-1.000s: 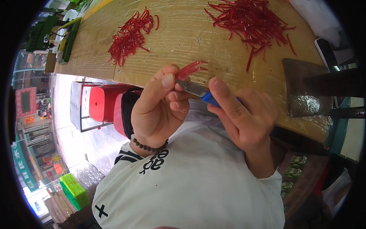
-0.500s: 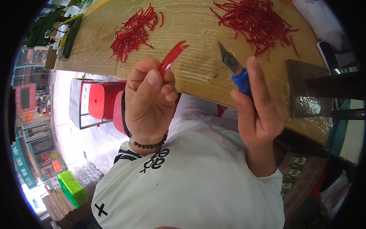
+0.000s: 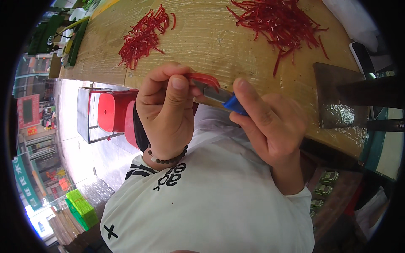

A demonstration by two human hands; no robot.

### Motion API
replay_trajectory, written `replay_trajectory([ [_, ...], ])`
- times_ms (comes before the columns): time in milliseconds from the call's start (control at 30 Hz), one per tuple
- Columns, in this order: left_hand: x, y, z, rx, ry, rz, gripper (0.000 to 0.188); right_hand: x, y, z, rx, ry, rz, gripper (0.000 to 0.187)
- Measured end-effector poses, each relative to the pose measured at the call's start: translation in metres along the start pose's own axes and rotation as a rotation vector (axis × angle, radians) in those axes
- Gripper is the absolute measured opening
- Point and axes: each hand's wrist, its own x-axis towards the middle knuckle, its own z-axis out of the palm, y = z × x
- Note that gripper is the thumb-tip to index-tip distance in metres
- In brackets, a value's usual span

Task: The person uses a blue utility knife to slice thin red vegetable strips on a wooden cutting board. They repeatedly pick up individual strips, cut them, and place them into a growing pile on the board.

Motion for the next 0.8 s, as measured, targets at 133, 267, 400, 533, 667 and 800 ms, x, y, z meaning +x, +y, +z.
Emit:
replay_trajectory([
  [133, -0.002, -0.002, 0.003, 0.098, 0.044, 0.06, 0.015, -0.001, -0.001, 0.001, -0.077, -0.034, 0.014, 0.052],
  [267, -0.003, -0.006, 0.006, 0.283, 0.078, 0.187, 0.013, -0.002, -0.001, 0.002, -0.126, -0.055, 0.018, 0.052],
  [400, 0.0, -0.016, -0.002, 0.696, 0.109, 0.471, 0.011, -0.001, -0.002, 0.003, -0.133, -0.046, 0.009, 0.052],
  [533, 0.004, -0.023, -0.002, 0.79, 0.129, 0.59, 0.012, -0.001, -0.002, 0.003, -0.132, -0.038, 0.018, 0.052],
  [667, 0.004, -0.025, 0.003, 0.777, 0.125, 0.572, 0.014, -0.001, -0.001, 0.005, -0.138, -0.022, 0.017, 0.052],
  [800, 0.005, -0.026, 0.007, 0.681, 0.113, 0.583, 0.018, -0.001, -0.001, 0.004, -0.175, -0.05, 0.041, 0.052],
])
